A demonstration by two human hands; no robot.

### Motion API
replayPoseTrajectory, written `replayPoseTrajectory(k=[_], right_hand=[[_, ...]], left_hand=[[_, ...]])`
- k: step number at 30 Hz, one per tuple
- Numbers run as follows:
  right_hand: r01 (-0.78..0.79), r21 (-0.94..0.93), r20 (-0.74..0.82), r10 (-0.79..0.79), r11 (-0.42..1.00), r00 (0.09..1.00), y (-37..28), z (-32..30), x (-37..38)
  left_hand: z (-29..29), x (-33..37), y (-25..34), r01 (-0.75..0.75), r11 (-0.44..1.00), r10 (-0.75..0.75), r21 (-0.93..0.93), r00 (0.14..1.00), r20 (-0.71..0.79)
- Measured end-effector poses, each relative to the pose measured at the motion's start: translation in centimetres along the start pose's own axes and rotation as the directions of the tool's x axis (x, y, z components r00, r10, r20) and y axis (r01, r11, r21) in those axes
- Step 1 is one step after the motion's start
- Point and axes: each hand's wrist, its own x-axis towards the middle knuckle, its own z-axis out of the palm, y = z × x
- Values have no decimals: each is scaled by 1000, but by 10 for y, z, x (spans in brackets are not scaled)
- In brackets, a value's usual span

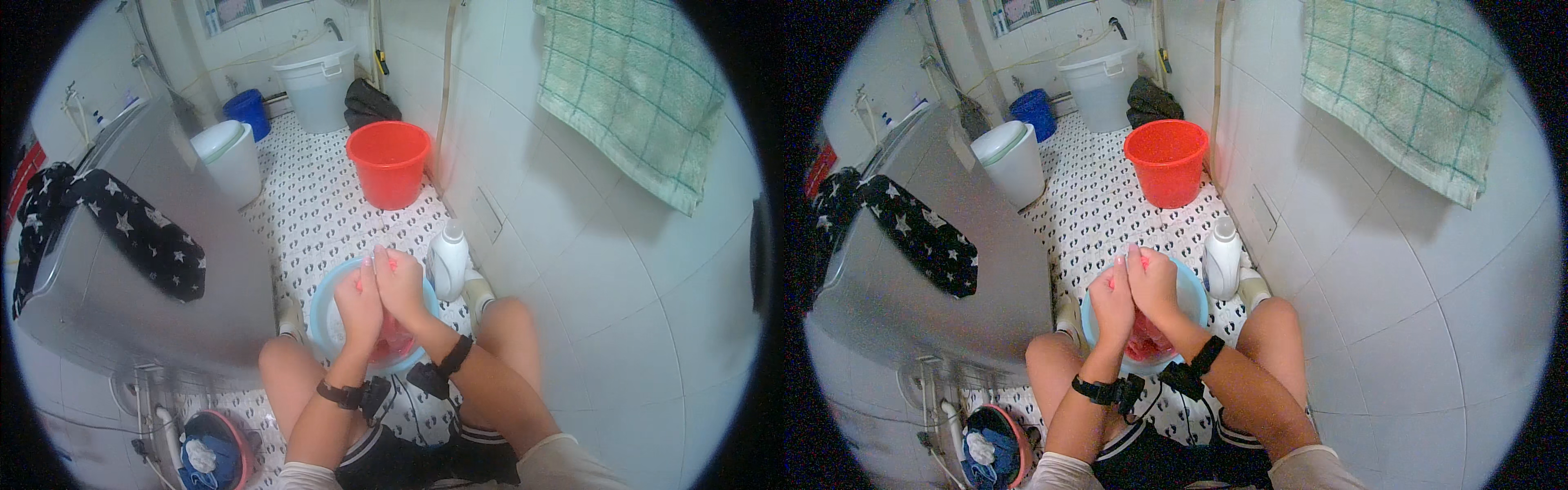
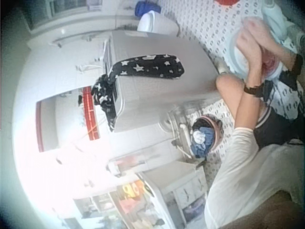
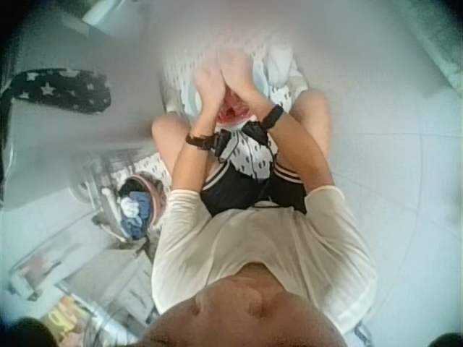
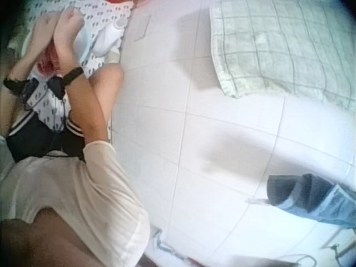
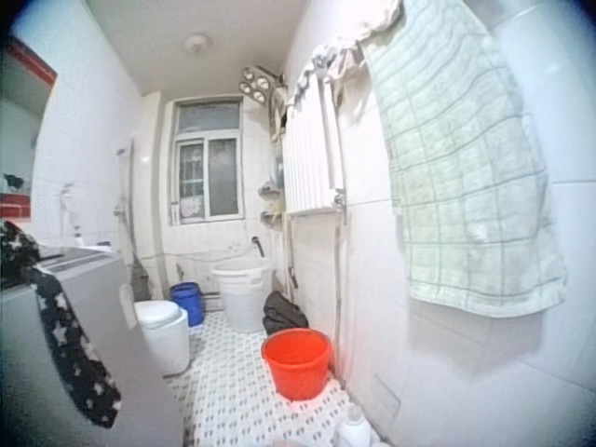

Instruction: The person washes a pink garment in a basin of soapy water by hand, scrubbing and squeezing the fabric.

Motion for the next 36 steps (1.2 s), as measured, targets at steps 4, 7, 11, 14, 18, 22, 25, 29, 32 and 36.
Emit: replayPoseTrajectory(k=[4, 7, 11, 14, 18, 22, 25, 29, 32, 36], right_hand=[[-55, 47, 39, 53, 997, 998, -3, 6, -4], [17, 3, 87, -17, 1000, 996, -1, 10, -1], [-88, 10, 154, 86, 996, 984, 16, 5, 1], [-107, -12, 156, 107, 994, 982, 12, 8, -15], [-32, -114, 91, 42, 993, 995, 27, 12, -8], [-155, -40, 102, 158, 987, 982, 23, 6, -1], [26, -36, 137, -20, 999, 990, 25, 6, -10], [-72, -26, 114, 75, 997, 991, 26, 5, 4], [-83, 63, 79, 78, 995, 994, 9, 13, -10], [-5, -31, 86, 8, 1000, 996, 18, 9, -9]], left_hand=[[-4, 3, 4, 33, 999, -33, 11, 999, -19], [-8, 8, -7, 114, 992, -117, -51, 992, -43], [-3, -1, -13, 92, 995, -92, 24, 996, -3], [-9, 4, -14, 142, 990, -141, 12, 989, -49], [-3, 3, -2, 152, 988, -150, 32, 987, -60], [-1, 2, -17, 102, 992, -101, 68, 995, -19], [-3, 7, -10, 180, 983, -181, -24, 982, -50], [2, 2, -13, 128, 990, -126, 54, 991, -33], [-8, 8, -18, 136, 988, -133, 77, 990, -39], [-3, -1, -9, 170, 985, -169, 16, 984, -61]])
